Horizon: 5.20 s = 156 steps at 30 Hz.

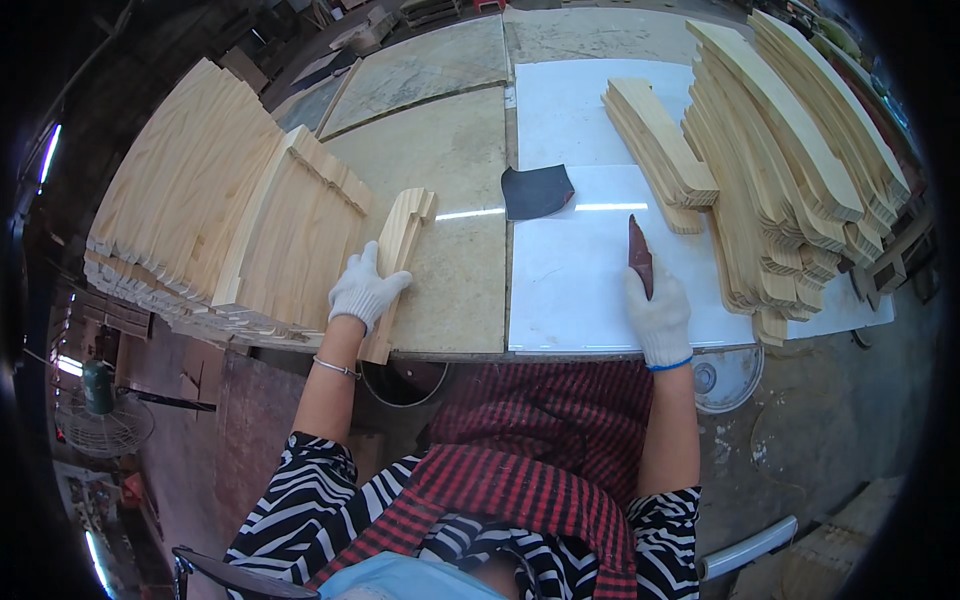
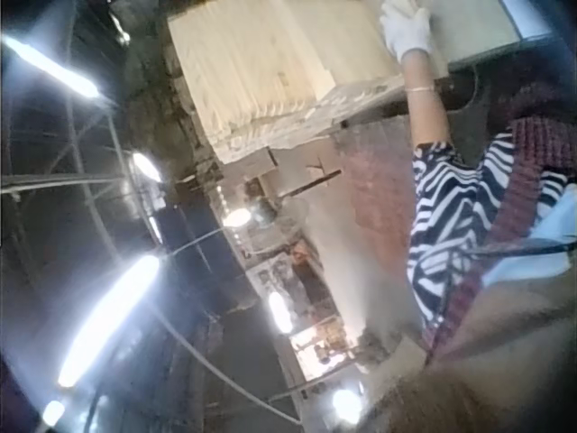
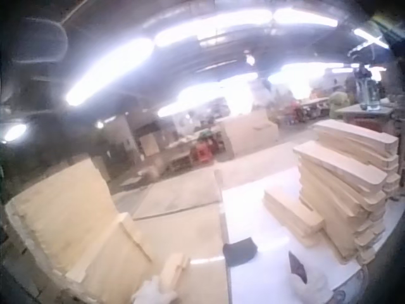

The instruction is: Sanding small curved wooden components using sandpaper at a factory workbench.

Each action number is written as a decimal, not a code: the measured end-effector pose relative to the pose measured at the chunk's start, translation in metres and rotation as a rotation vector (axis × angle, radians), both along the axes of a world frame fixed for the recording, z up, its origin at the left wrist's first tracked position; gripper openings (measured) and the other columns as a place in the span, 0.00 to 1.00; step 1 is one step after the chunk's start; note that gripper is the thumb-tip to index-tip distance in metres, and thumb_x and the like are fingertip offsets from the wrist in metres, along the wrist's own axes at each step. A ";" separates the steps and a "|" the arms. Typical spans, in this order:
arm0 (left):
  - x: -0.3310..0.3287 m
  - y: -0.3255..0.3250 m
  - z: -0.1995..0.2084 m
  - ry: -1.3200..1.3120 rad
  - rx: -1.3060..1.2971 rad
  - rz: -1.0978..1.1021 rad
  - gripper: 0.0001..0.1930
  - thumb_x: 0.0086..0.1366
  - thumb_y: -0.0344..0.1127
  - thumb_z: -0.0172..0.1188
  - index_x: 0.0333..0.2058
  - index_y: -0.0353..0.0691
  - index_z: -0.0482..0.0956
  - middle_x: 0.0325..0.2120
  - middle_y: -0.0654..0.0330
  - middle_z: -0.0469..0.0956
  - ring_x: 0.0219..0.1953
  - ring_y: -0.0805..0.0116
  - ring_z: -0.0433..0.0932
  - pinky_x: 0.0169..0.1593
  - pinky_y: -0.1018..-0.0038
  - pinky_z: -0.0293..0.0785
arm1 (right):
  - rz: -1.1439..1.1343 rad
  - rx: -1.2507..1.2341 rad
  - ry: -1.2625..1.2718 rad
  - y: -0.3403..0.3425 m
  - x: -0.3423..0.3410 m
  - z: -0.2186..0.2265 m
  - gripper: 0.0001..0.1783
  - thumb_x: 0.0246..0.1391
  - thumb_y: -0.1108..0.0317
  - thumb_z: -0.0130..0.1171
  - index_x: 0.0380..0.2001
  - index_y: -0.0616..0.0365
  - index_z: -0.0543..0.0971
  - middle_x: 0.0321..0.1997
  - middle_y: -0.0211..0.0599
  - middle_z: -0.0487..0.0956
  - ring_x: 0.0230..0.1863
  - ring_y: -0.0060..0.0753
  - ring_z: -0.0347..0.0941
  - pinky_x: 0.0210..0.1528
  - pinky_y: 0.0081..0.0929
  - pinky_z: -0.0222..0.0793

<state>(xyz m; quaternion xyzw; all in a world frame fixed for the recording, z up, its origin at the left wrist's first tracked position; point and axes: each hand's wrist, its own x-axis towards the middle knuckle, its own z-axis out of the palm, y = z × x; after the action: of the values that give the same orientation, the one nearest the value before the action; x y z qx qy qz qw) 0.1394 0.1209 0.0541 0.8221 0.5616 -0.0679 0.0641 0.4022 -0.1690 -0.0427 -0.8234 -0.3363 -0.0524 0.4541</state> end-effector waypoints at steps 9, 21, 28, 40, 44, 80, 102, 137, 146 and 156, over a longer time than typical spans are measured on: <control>-0.004 0.004 -0.001 -0.022 0.003 -0.031 0.46 0.53 0.60 0.62 0.68 0.46 0.61 0.59 0.48 0.72 0.60 0.49 0.74 0.58 0.55 0.72 | 0.001 0.049 0.068 0.002 -0.006 0.014 0.25 0.59 0.56 0.59 0.55 0.59 0.77 0.36 0.59 0.82 0.39 0.61 0.79 0.43 0.48 0.73; 0.009 0.003 0.005 0.033 -0.040 -0.039 0.49 0.50 0.56 0.65 0.69 0.49 0.56 0.58 0.47 0.72 0.59 0.49 0.74 0.56 0.52 0.73 | -0.012 0.017 0.148 -0.001 -0.005 0.012 0.20 0.61 0.57 0.60 0.47 0.62 0.79 0.29 0.42 0.80 0.29 0.38 0.76 0.36 0.35 0.71; -0.004 -0.006 0.019 -0.117 0.017 -0.092 0.51 0.48 0.50 0.67 0.70 0.45 0.55 0.57 0.42 0.73 0.58 0.45 0.75 0.60 0.58 0.71 | 0.049 0.095 -0.065 0.004 0.000 0.001 0.23 0.59 0.58 0.59 0.52 0.63 0.77 0.37 0.61 0.81 0.39 0.63 0.79 0.42 0.48 0.72; -0.030 0.004 0.217 -0.094 0.431 -0.107 0.45 0.47 0.53 0.66 0.65 0.46 0.67 0.55 0.49 0.78 0.57 0.53 0.77 0.60 0.62 0.71 | 0.050 0.090 0.094 0.001 -0.003 0.005 0.23 0.58 0.60 0.60 0.54 0.61 0.78 0.37 0.58 0.81 0.38 0.60 0.79 0.42 0.48 0.73; -0.031 0.051 0.216 0.086 0.348 0.012 0.44 0.46 0.52 0.66 0.65 0.47 0.70 0.56 0.50 0.78 0.58 0.54 0.77 0.59 0.64 0.71 | 0.020 0.063 0.120 0.001 0.003 -0.003 0.23 0.57 0.60 0.60 0.53 0.61 0.78 0.37 0.57 0.82 0.38 0.60 0.79 0.42 0.48 0.73; -0.099 -0.018 0.220 0.253 0.247 -0.487 0.31 0.52 0.45 0.66 0.59 0.62 0.77 0.58 0.57 0.76 0.63 0.56 0.70 0.64 0.56 0.68 | 0.051 0.060 0.095 -0.002 0.008 -0.011 0.25 0.60 0.58 0.60 0.53 0.67 0.77 0.40 0.59 0.81 0.41 0.57 0.79 0.45 0.43 0.73; -0.156 -0.006 0.198 0.140 0.450 -0.664 0.31 0.51 0.29 0.66 0.56 0.60 0.79 0.47 0.67 0.82 0.51 0.60 0.76 0.52 0.64 0.77 | 0.081 0.157 0.109 -0.003 0.002 -0.001 0.23 0.61 0.60 0.59 0.52 0.66 0.77 0.41 0.55 0.82 0.41 0.54 0.79 0.46 0.41 0.72; 0.385 -0.088 0.042 -0.017 0.370 -1.701 0.31 0.54 0.38 0.65 0.59 0.50 0.71 0.55 0.61 0.74 0.60 0.60 0.71 0.62 0.63 0.65 | -0.039 0.186 -0.088 -0.034 0.009 0.029 0.16 0.57 0.67 0.60 0.48 0.55 0.81 0.43 0.44 0.81 0.46 0.49 0.77 0.50 0.40 0.72; 0.296 -0.121 0.074 -0.084 0.595 -1.837 0.20 0.54 0.44 0.64 0.43 0.39 0.76 0.38 0.53 0.77 0.44 0.59 0.78 0.61 0.64 0.64 | -0.267 0.472 0.164 -0.033 0.016 0.009 0.21 0.60 0.64 0.59 0.54 0.61 0.76 0.43 0.58 0.80 0.45 0.60 0.78 0.48 0.43 0.73; 0.143 -0.169 0.006 -0.116 0.129 -1.415 0.25 0.52 0.49 0.67 0.44 0.41 0.77 0.39 0.52 0.76 0.45 0.51 0.76 0.54 0.58 0.68 | -0.273 0.369 0.247 -0.038 0.011 0.021 0.28 0.63 0.60 0.58 0.61 0.67 0.71 0.53 0.56 0.80 0.56 0.48 0.76 0.60 0.36 0.67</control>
<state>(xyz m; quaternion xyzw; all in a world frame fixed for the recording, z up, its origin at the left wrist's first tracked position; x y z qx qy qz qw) 0.2820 -0.0480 0.0602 0.9939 -0.1083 -0.0161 -0.0145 0.4130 -0.2070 -0.0213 -0.7647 -0.1487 -0.0728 0.6228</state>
